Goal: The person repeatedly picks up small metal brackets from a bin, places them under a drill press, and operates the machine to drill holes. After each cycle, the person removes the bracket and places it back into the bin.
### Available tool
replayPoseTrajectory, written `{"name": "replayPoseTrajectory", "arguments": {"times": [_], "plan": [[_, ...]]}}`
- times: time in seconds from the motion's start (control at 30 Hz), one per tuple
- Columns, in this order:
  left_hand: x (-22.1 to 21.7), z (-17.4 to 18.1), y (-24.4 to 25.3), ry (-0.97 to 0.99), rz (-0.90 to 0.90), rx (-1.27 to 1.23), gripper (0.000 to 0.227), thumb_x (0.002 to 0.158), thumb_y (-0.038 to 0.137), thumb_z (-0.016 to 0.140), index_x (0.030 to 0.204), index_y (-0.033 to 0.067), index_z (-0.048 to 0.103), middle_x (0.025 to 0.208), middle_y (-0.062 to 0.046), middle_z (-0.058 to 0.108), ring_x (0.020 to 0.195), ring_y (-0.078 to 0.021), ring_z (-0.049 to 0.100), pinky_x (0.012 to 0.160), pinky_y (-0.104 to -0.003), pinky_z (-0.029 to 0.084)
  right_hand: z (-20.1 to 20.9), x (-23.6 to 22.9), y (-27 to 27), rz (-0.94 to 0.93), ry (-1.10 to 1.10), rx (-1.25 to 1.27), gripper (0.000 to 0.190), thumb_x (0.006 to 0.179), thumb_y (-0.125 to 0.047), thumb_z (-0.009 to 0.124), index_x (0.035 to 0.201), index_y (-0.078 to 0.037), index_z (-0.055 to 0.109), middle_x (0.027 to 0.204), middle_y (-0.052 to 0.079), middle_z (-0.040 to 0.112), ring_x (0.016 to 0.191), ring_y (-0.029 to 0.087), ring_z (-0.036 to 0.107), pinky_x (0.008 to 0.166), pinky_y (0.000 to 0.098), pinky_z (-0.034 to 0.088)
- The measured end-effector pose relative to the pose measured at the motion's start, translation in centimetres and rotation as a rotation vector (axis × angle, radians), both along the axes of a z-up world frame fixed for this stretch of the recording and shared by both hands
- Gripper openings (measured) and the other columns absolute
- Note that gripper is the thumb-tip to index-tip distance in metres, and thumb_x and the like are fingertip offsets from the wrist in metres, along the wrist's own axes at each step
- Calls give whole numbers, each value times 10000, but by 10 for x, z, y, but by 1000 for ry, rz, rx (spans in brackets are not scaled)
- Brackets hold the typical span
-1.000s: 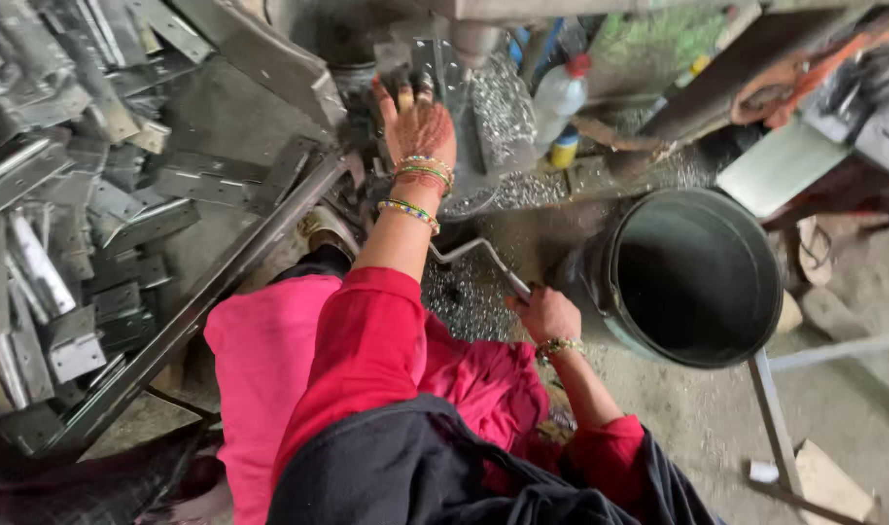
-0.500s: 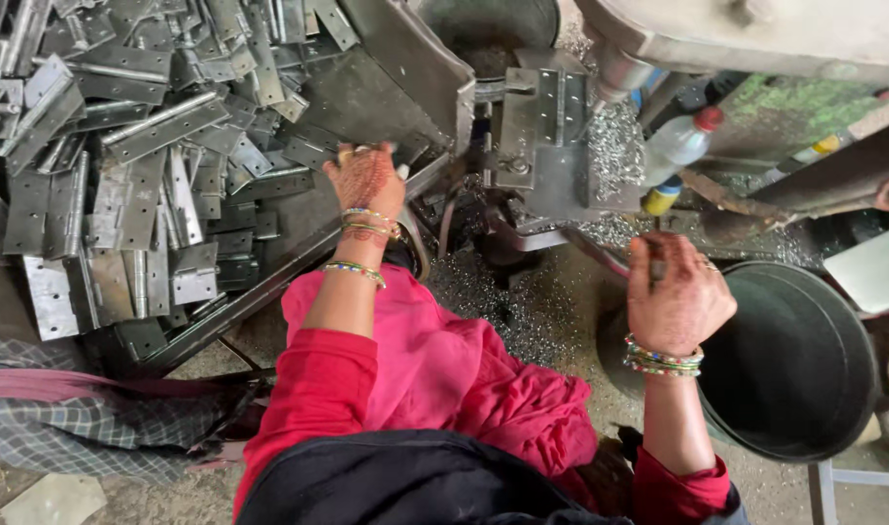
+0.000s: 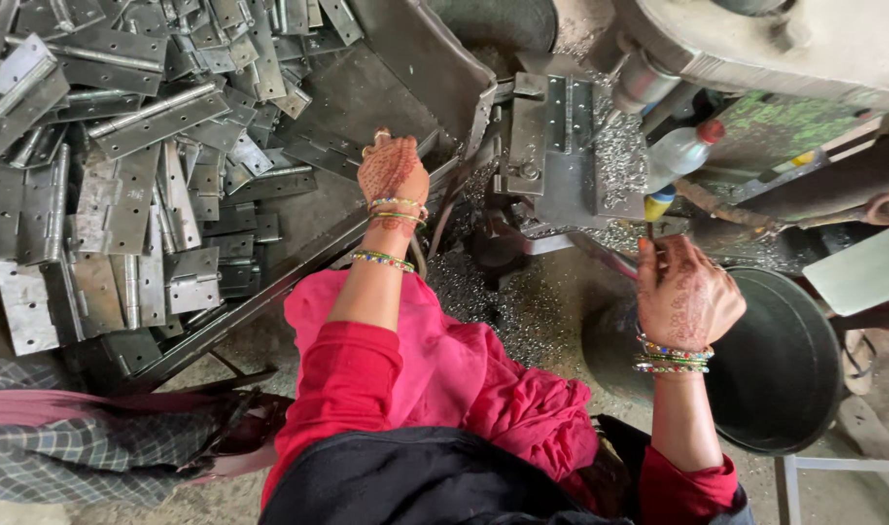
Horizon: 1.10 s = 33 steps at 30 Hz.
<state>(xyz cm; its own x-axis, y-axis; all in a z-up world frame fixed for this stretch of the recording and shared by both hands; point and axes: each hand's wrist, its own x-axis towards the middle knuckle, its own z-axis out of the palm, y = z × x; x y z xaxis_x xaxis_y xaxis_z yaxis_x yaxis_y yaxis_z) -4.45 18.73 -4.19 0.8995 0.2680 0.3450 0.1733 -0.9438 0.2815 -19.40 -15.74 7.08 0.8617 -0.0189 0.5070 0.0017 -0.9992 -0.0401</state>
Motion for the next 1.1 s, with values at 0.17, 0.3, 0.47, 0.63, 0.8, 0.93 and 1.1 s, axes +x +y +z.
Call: {"name": "replayPoseTrajectory", "arguments": {"times": [0.17, 0.3, 0.47, 0.63, 0.8, 0.93, 1.1], "plan": [[-32, 55, -13, -61, 26, -231, 266, 924, 130, 635, 1184, 78, 658, 959, -178, 701, 887, -373, 697, 760, -500, 547, 13, -10, 3, 120, 41, 155, 252, 1011, -445, 707, 1002, -196, 743, 936, 20, 739, 840, 294, 702, 697, 421, 514], [-73, 89, -38, -256, -274, -458, 303, 868, 182, 755, 1117, 48, 646, 969, -181, 735, 907, -414, 689, 752, -521, 527, 11, -9, -1, 104, 106, 152, 274, 948, -458, 737, 1011, -191, 733, 952, -19, 768, 881, 265, 722, 686, 423, 524], [-105, 77, -163, -152, -578, -869, 414, 865, -5, 551, 1264, 48, 653, 1109, -229, 726, 1074, -409, 709, 916, -479, 547, 12, -16, -10, 251, 161, 336, 502, 869, -413, 771, 1307, -190, 667, 953, -16, 777, 856, 251, 728, 694, 416, 539], [-119, 55, -243, -61, -646, -912, 420, 887, -7, 557, 1302, -32, 620, 1155, -282, 701, 1113, -413, 676, 969, -451, 512, -11, -23, -31, 293, 188, 408, 685, 863, -320, 781, 1481, -118, 565, 1080, 104, 761, 900, 259, 724, 763, 387, 562], [-116, 47, -231, 126, -779, -1119, 405, 873, 47, 651, 1272, -29, 638, 1093, -179, 731, 988, -250, 713, 828, -361, 551, -55, -36, -56, 412, 302, 1025, 580, 952, -226, 746, 1471, -42, 565, 1075, 79, 742, 918, 63, 618, 816, 278, 544], [-115, 50, -227, 396, -576, -1284, 272, 913, 97, 661, 1165, 5, 701, 869, -66, 696, 695, -136, 627, 546, -272, 517, -86, -38, -76, 555, 340, 1401, 460, 1018, -134, 673, 1439, 29, 585, 1198, 35, 698, 1027, 43, 612, 878, 236, 533], [-92, 26, -214, 444, -494, -1553, 284, 891, 79, 614, 1156, 28, 703, 896, -13, 688, 723, -101, 647, 548, -268, 568, -114, -26, -75, 351, 330, 1503, 423, 1012, -70, 640, 1423, 34, 632, 1057, 41, 676, 916, 79, 600, 791, 254, 517]]}}
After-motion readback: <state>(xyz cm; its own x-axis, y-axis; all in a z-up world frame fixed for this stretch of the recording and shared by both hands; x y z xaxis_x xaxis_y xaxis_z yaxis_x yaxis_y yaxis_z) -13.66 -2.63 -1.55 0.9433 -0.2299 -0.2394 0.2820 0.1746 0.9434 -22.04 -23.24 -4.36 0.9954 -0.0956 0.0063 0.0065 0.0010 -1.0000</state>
